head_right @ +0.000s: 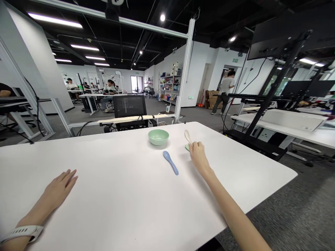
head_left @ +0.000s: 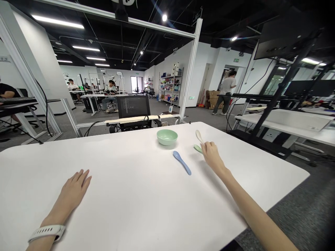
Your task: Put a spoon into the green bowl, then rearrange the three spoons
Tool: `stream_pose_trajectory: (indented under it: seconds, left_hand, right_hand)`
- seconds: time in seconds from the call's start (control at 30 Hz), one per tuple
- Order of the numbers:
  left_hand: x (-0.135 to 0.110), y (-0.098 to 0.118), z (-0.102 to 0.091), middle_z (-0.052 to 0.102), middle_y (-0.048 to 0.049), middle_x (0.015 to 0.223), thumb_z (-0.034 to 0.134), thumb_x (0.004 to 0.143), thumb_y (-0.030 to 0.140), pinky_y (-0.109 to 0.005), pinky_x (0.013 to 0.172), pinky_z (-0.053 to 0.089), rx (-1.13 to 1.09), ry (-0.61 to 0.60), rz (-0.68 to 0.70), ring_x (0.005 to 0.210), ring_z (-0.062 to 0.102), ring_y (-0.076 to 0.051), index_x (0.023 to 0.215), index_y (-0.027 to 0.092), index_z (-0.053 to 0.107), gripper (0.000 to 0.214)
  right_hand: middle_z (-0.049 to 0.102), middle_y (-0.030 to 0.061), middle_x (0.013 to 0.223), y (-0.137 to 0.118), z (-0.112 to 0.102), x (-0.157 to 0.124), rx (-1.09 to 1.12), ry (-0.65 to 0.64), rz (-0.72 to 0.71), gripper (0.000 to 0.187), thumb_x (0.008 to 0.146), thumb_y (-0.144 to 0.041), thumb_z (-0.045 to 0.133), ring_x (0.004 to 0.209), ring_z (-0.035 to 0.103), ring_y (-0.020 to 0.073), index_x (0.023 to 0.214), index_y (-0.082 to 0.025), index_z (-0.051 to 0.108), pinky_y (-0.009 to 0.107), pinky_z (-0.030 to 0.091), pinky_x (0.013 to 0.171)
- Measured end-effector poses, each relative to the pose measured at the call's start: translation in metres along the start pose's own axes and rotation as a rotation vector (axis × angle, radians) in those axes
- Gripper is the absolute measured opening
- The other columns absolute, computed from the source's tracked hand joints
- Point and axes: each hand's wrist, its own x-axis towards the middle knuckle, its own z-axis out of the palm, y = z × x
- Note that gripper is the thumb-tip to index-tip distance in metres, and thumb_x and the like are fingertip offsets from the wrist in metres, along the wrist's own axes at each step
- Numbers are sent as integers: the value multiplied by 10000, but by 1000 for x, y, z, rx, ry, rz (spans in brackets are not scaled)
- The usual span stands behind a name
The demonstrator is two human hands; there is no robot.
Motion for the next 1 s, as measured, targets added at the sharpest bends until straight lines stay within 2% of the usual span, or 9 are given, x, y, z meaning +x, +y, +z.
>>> stream_pose_trajectory:
  seconds: [0.07, 0.13, 0.2, 0.3, 0.4, 0.57, 0.77, 0.9, 1.0]
  left_hand:
    - [0, 1, -1, 709, -199, 1491, 290, 928, 487, -531, 1209, 475, -4, -3, 18, 1433, 612, -364, 1414, 107, 692, 737]
    - [1, 1, -2, 706, -210, 1490, 284, 921, 492, -531, 1206, 477, -6, -9, 19, 1435, 610, -372, 1411, 91, 691, 753]
    - [1, 1, -2, 702, -211, 1496, 280, 919, 503, -529, 1209, 475, -8, -8, 11, 1438, 607, -375, 1420, 85, 684, 768]
    - [1, 2, -3, 694, -220, 1504, 271, 925, 514, -537, 1212, 473, -14, -9, 6, 1437, 603, -381, 1429, 72, 675, 783]
    - [1, 4, -4, 695, -225, 1498, 258, 934, 505, -538, 1211, 472, -25, -15, 1, 1436, 601, -376, 1429, 69, 674, 780]
    - [2, 2, -3, 707, -230, 1472, 275, 936, 498, -545, 1198, 480, -32, -5, 14, 1425, 601, -381, 1411, 79, 686, 755]
    - [2, -2, 1, 700, -226, 1482, 278, 939, 491, -547, 1207, 467, -34, -12, 32, 1436, 588, -386, 1413, 85, 687, 747]
    - [2, -2, 2, 687, -212, 1509, 276, 954, 500, -525, 1214, 464, -21, -19, 8, 1446, 587, -363, 1445, 95, 669, 748]
    - [2, -2, 2, 675, -207, 1531, 263, 959, 508, -509, 1227, 452, -4, -27, 8, 1456, 586, -355, 1463, 89, 656, 764]
  right_hand:
    - [602, 74, 769, -38, -1, -10, 49, -91, 19, 311, 1057, -355, 464, 746, 566, 244, 794, -242, 586, 350, 449, 741]
    - [639, 56, 753, -82, 2, -24, 160, -281, 29, 305, 1041, -343, 503, 701, 568, 217, 769, -234, 589, 319, 410, 686]
    - [685, 56, 774, -125, 5, -40, 221, -418, -1, 295, 1041, -316, 530, 714, 600, 206, 774, -221, 613, 300, 391, 678]
    - [767, 115, 905, -180, 9, -60, 215, -561, -19, 292, 1065, -285, 523, 810, 687, 224, 852, -182, 696, 301, 412, 713]
    - [797, 204, 1087, -213, 13, -72, 140, -653, -36, 321, 1094, -269, 483, 988, 751, 286, 1015, -122, 758, 331, 470, 806]
    - [781, 266, 1219, -233, 22, -74, -7, -685, -39, 354, 1091, -197, 456, 1176, 751, 357, 1184, -76, 776, 395, 539, 932]
    - [790, 262, 1207, -235, 35, -70, -65, -675, 5, 371, 1080, -120, 427, 1152, 773, 349, 1174, -77, 783, 389, 583, 913]
    - [793, 226, 1210, -236, 36, -71, -108, -644, 9, 311, 1109, -240, 494, 1153, 774, 314, 1214, -106, 754, 351, 587, 917]
    - [794, 198, 1202, -238, 32, -73, -140, -608, 39, 337, 1113, -356, 542, 1159, 772, 293, 1280, -114, 705, 330, 584, 925]
